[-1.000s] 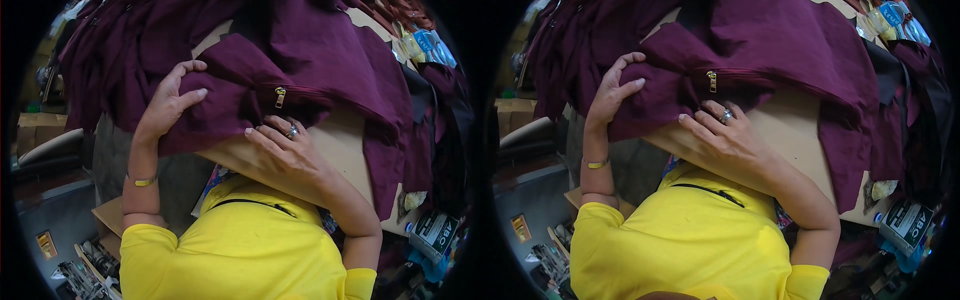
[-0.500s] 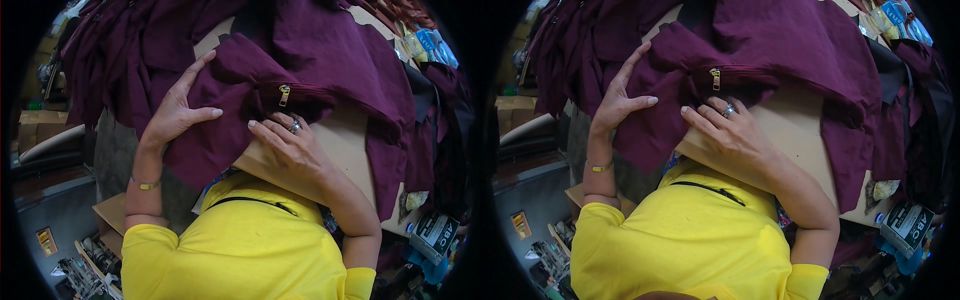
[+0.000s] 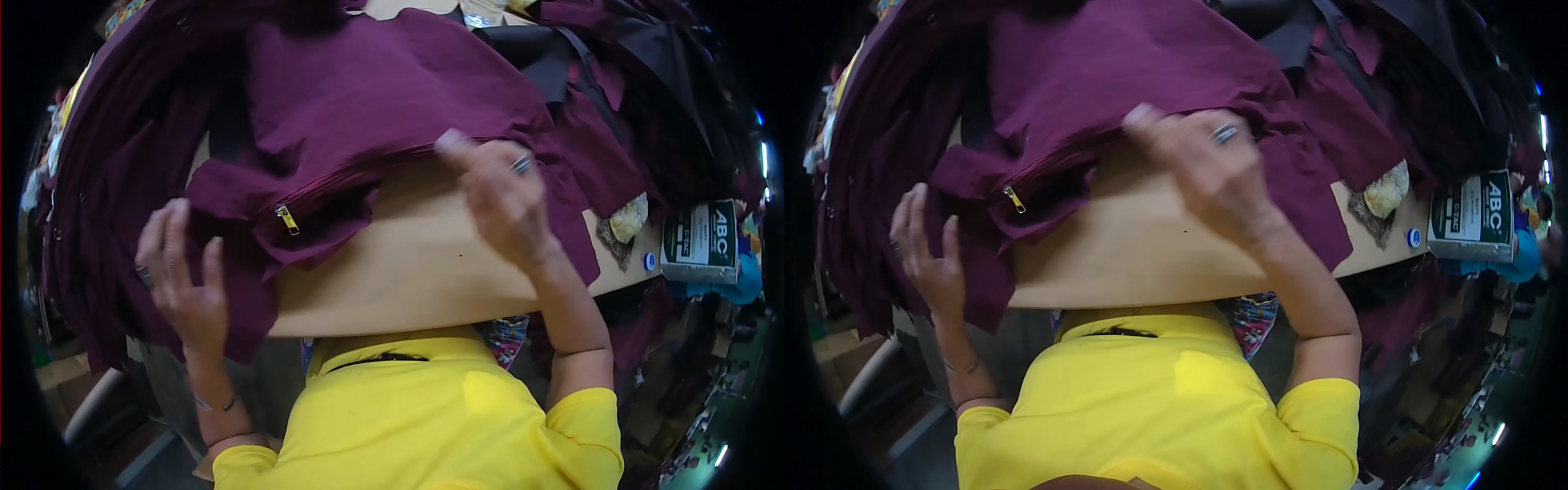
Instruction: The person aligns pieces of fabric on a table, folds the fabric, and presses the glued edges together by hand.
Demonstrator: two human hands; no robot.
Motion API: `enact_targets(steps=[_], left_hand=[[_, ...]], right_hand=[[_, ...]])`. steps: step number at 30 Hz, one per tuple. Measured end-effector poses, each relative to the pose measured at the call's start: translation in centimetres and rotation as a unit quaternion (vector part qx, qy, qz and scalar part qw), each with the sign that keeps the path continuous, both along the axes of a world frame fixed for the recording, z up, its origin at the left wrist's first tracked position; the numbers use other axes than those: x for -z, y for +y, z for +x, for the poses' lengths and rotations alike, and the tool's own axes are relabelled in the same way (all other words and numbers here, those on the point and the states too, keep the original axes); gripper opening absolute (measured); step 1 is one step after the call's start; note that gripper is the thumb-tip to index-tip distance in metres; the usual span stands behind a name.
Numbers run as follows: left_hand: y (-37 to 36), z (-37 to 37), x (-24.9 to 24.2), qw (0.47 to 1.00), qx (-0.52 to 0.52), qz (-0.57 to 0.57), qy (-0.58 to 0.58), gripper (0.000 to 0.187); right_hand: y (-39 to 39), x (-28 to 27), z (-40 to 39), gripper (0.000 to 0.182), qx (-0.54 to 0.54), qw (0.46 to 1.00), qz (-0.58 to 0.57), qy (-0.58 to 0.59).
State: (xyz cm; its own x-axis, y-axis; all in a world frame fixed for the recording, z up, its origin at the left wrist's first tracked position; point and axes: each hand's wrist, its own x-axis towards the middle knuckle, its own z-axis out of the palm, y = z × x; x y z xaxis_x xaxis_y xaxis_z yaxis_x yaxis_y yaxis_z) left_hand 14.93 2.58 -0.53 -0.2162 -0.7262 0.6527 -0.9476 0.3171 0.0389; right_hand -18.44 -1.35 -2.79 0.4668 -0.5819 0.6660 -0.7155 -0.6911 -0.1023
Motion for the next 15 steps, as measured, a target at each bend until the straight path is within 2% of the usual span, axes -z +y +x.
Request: enact_targets(steps=[1,2,5,6,7,9,12,13,15], left_hand=[[-0.2,-1.6,-0.1,0.998,0.061,0.028,0.021,0.046],[-0.6,-3.2,0.1,0.987,0.106,0.104,0.06,0.048],[-3.4,-6.3,3.6,0.981,0.068,0.178,-0.024,0.054],[-4.9,-6.3,5.6,0.986,0.069,0.152,-0.006,0.047],[-5.9,-5.9,5.2,0.982,0.09,0.164,-0.024,0.043],[-7.1,-5.3,3.8,0.981,0.12,0.148,-0.039,0.037],[-8.0,-4.1,-2.4,0.991,0.126,0.041,-0.033,0.035],[-7.5,-4.2,-5.0,0.992,0.121,0.004,-0.026,0.036],[-6.5,-3.7,-8.5,0.989,0.136,-0.05,0.009,0.041]], right_hand=[[0.0,-0.4,-1.4,0.055,0.075,0.996,0.052,-0.001],[-0.2,-0.8,-2.6,0.059,0.148,0.984,0.102,-0.002],[-2.5,5.4,-5.9,0.068,0.216,0.968,0.124,-0.003],[-2.5,5.5,-5.8,0.071,0.229,0.969,0.093,0.021],[-2.7,4.9,-5.6,0.072,0.227,0.967,0.11,0.023],[-3.0,4.0,-5.3,0.075,0.218,0.969,0.112,0.046],[-4.2,1.4,-5.7,0.083,0.203,0.975,0.03,0.085],[-4.2,-1.2,-5.9,0.08,0.189,0.98,-0.014,0.067],[-3.3,-5.2,-6.5,0.074,0.234,0.968,-0.091,0.0]])
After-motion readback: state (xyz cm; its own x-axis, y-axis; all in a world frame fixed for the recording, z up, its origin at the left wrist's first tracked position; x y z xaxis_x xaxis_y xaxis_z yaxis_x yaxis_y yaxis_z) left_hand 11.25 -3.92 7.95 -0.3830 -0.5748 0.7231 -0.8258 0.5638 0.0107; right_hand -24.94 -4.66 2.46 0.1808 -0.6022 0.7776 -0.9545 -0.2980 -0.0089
